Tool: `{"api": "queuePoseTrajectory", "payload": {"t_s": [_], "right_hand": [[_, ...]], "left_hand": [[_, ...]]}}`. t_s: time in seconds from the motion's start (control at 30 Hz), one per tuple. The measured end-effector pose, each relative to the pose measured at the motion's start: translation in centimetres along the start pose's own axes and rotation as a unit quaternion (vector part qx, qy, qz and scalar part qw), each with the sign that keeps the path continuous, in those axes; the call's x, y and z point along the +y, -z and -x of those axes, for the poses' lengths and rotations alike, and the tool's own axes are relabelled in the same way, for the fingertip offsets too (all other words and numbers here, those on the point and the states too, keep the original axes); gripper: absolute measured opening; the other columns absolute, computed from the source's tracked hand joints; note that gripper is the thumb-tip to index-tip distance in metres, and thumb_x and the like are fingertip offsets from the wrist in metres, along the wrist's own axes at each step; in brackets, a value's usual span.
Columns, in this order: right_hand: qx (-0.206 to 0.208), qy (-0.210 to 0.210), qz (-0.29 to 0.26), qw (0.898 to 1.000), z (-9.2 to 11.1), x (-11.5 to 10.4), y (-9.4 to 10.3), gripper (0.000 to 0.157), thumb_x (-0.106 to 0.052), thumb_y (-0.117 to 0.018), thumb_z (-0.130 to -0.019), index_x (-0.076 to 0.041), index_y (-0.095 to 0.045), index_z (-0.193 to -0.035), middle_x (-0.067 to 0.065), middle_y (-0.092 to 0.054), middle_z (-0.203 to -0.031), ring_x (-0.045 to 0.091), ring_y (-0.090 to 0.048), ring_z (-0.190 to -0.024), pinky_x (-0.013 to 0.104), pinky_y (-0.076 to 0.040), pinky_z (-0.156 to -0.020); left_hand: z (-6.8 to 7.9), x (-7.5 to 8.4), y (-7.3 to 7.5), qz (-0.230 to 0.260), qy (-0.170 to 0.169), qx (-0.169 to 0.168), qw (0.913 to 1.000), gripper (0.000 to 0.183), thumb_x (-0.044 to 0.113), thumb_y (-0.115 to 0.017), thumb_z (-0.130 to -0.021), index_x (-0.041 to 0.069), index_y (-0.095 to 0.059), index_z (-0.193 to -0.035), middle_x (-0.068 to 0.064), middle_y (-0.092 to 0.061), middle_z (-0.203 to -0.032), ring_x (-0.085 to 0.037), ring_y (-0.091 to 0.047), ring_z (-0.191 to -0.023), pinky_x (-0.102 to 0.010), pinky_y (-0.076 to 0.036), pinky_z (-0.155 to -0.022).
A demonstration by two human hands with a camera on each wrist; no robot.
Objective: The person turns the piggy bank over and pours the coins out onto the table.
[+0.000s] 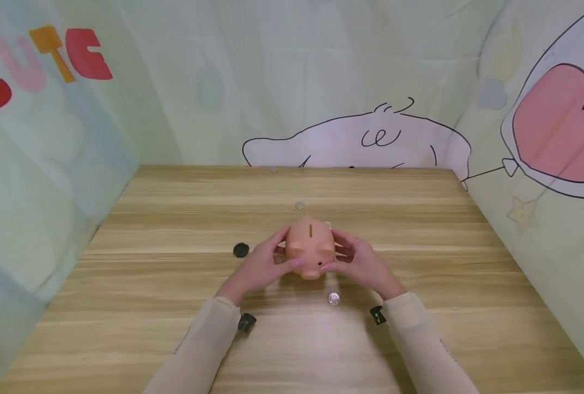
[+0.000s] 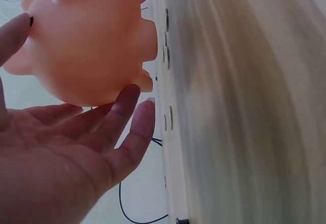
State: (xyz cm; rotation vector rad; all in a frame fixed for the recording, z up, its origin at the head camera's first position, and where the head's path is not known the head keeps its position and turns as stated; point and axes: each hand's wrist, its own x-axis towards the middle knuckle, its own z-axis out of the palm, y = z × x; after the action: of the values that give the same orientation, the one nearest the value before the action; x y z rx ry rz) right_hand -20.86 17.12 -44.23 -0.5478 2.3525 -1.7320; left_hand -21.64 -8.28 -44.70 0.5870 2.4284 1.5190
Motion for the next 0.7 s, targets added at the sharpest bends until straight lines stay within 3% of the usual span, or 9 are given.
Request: {"api": "queuePoseTrajectory", "payload": {"t_s": [0.27,0.47,0.7], "right_hand": [[-0.022,-0.016,0.029,0.999,0.1,0.7,-0.3,0.081,-0.008,-0.083,-0.08,0.001,-0.04,-0.148,0.019,-0.045,-0.148,0.035,-0.052,-0.127,0.039,-0.048,-0.098],[-0.03,-0.022,0.019,0.999,0.3,1.0,-0.3,0.081,-0.011,-0.081,-0.083,-0.001,-0.037,-0.15,0.017,-0.041,-0.151,0.034,-0.05,-0.13,0.037,-0.048,-0.099],[-0.044,-0.019,0.033,0.998,0.9,1.1,0.8,0.085,-0.018,-0.078,-0.087,0.004,-0.028,-0.152,0.025,-0.034,-0.153,0.039,-0.041,-0.136,0.044,-0.041,-0.105]], "left_hand": [[0.2,-0.3,-0.5,-0.013,0.026,-0.005,0.9996,0.095,0.047,-0.076,-0.085,0.01,-0.025,-0.157,0.001,-0.039,-0.154,-0.018,-0.056,-0.115,-0.037,-0.051,-0.092],[0.2,-0.4,-0.6,-0.028,0.032,-0.018,0.999,0.093,0.049,-0.07,-0.09,0.01,-0.021,-0.159,-0.005,-0.035,-0.156,-0.021,-0.054,-0.12,-0.043,-0.046,-0.1],[0.6,-0.5,0.1,-0.025,0.034,-0.03,0.9987,0.095,0.05,-0.069,-0.09,0.008,-0.019,-0.158,-0.009,-0.034,-0.157,-0.023,-0.055,-0.121,-0.044,-0.047,-0.1]]}}
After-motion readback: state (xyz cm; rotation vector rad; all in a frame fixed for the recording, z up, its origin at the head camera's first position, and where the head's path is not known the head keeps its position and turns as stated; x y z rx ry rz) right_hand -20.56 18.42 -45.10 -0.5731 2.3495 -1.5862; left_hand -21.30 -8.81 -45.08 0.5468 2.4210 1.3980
